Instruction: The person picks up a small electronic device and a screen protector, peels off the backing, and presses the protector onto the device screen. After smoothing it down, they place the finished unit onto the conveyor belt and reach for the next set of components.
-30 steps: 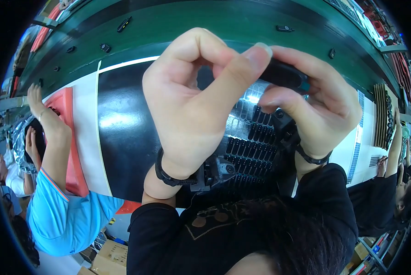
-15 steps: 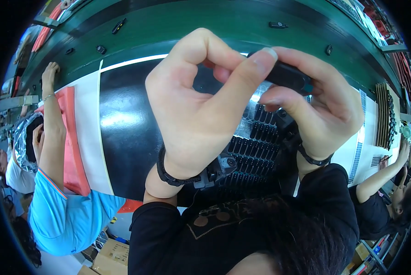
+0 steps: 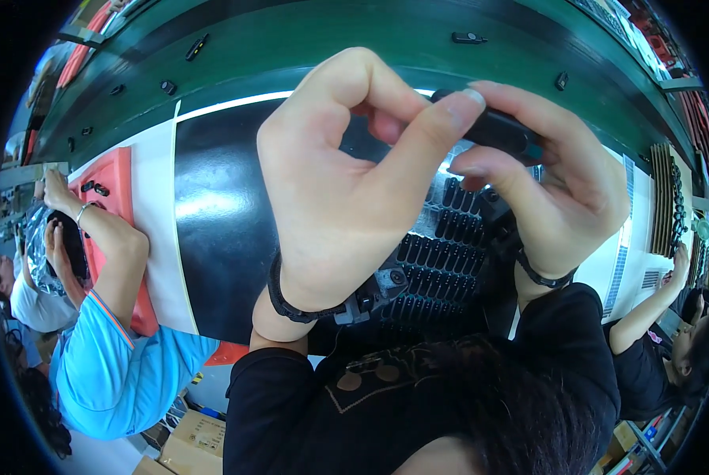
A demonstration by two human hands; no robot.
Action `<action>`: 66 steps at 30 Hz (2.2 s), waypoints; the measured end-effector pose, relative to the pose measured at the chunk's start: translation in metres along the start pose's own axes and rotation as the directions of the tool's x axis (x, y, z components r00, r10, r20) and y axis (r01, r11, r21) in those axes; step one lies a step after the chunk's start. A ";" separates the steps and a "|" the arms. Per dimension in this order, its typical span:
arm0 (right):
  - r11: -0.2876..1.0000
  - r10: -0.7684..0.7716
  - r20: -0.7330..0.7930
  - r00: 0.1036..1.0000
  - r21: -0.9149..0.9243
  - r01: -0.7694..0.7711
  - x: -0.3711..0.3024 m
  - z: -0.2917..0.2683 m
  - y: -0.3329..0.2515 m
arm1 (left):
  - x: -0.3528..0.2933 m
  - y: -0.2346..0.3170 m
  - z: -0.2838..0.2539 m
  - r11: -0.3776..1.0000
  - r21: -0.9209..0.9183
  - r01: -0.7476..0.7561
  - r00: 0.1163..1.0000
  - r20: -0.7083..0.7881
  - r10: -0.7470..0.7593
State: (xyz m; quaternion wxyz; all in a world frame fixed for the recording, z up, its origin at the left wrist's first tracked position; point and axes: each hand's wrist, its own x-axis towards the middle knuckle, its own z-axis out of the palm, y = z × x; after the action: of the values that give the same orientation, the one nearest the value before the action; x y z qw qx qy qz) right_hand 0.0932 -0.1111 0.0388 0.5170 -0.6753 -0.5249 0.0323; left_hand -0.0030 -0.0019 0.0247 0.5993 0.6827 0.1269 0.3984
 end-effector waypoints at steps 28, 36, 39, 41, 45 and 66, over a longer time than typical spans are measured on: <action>0.868 0.282 0.262 0.923 0.340 -0.361 0.027 0.006 0.043 | 0.014 -0.013 -0.013 0.704 0.710 0.007 0.969 0.168 -0.179; 0.987 0.145 0.185 0.972 -0.093 -0.130 0.094 0.033 0.178 | 0.007 -0.011 -0.017 0.599 0.785 -0.156 0.949 0.287 -0.129; 0.871 0.258 0.278 0.925 -0.481 -0.099 0.116 0.031 0.216 | 0.005 -0.020 -0.015 0.585 0.772 -0.250 0.901 0.407 -0.152; 0.813 0.350 0.470 0.810 -0.582 -0.014 0.122 0.039 0.228 | -0.001 -0.034 -0.010 0.581 0.726 -0.367 0.822 0.546 -0.163; 0.805 0.419 0.523 0.742 -0.592 -0.038 0.134 0.040 0.266 | -0.004 -0.055 0.017 0.613 0.670 -0.418 0.698 0.669 -0.255; 0.318 0.593 0.672 0.444 0.311 -0.896 -0.036 -0.041 0.139 | -0.028 -0.106 0.060 0.771 0.483 -0.415 0.652 0.749 -0.119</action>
State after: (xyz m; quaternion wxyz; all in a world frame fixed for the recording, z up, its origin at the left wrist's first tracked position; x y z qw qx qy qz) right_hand 0.1954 -0.1531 -0.0621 0.4975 -0.5959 -0.1925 0.6003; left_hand 0.0530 -0.0366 -0.0811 0.3018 0.9485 -0.0662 0.0702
